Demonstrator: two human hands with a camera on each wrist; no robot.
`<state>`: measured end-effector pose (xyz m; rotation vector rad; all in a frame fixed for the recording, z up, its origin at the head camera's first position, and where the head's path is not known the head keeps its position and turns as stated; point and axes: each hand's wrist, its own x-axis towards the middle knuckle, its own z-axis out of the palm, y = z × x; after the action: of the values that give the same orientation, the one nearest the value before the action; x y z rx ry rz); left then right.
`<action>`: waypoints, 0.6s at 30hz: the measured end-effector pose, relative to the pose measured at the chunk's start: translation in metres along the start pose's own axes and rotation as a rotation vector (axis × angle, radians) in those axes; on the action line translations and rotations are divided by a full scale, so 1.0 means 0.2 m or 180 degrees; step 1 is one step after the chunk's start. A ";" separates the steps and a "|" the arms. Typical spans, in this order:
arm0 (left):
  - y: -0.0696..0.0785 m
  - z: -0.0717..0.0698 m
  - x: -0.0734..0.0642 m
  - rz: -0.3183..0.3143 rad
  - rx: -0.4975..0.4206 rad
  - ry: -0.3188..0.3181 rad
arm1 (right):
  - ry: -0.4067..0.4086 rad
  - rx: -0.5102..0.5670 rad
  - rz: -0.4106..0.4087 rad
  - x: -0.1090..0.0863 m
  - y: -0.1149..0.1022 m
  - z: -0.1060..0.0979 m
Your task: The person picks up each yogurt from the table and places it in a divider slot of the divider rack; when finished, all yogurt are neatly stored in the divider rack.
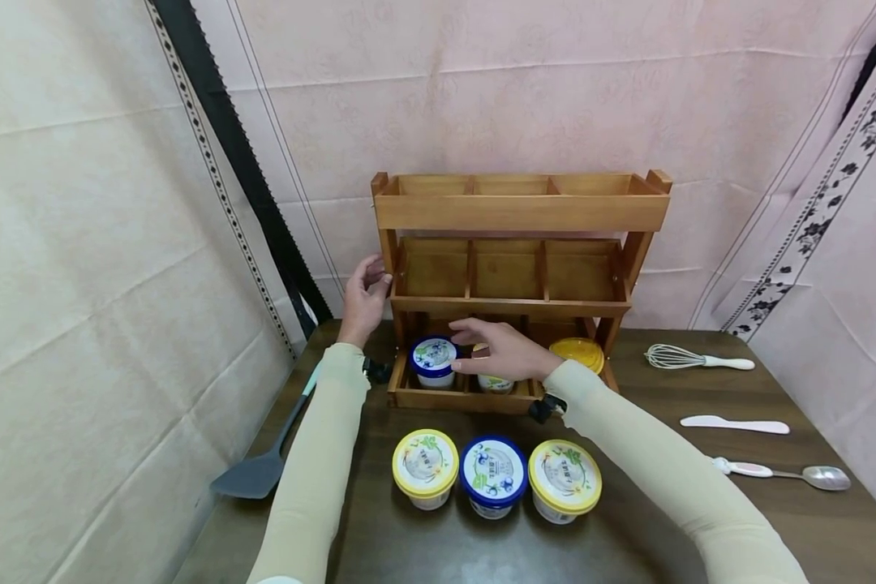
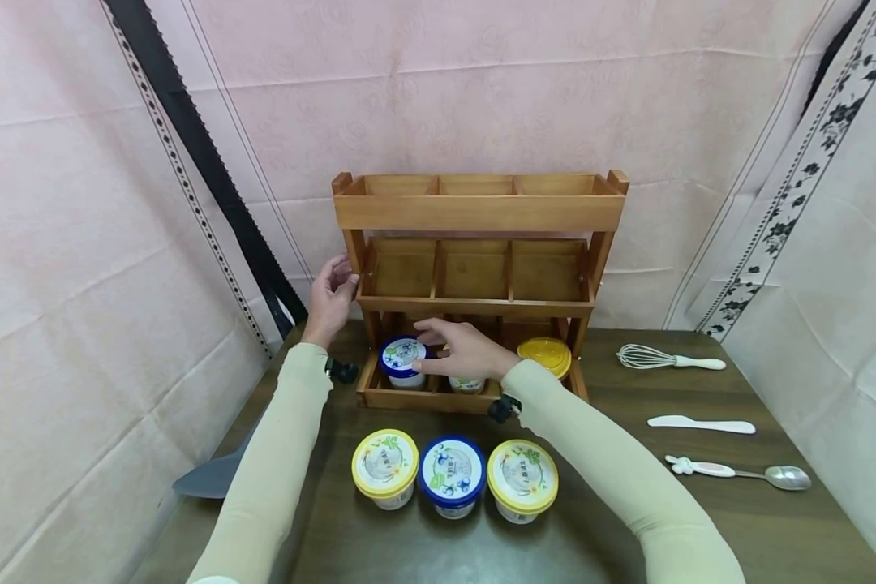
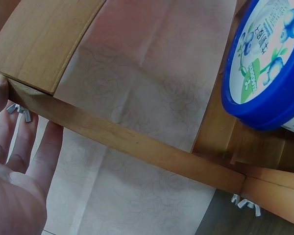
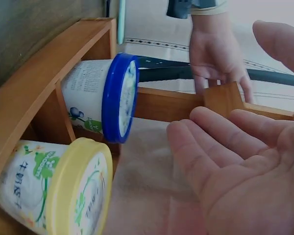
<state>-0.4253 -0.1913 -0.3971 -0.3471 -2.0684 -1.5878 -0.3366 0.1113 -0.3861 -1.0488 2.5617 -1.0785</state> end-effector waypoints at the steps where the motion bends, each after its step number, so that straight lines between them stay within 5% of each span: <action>1: 0.00 0.00 0.00 -0.0001 -0.0002 -0.0001 | 0.0001 0.0029 -0.0007 -0.02 0.00 -0.01; 18: -0.01 0.00 0.00 -0.0071 -0.0011 -0.0001 | 0.0353 0.0263 0.0082 -0.44 0.06 -0.17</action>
<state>-0.4266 -0.1921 -0.3975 -0.3265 -2.0768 -1.6044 -0.2916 0.1947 -0.3798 -0.9595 2.5822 -1.2578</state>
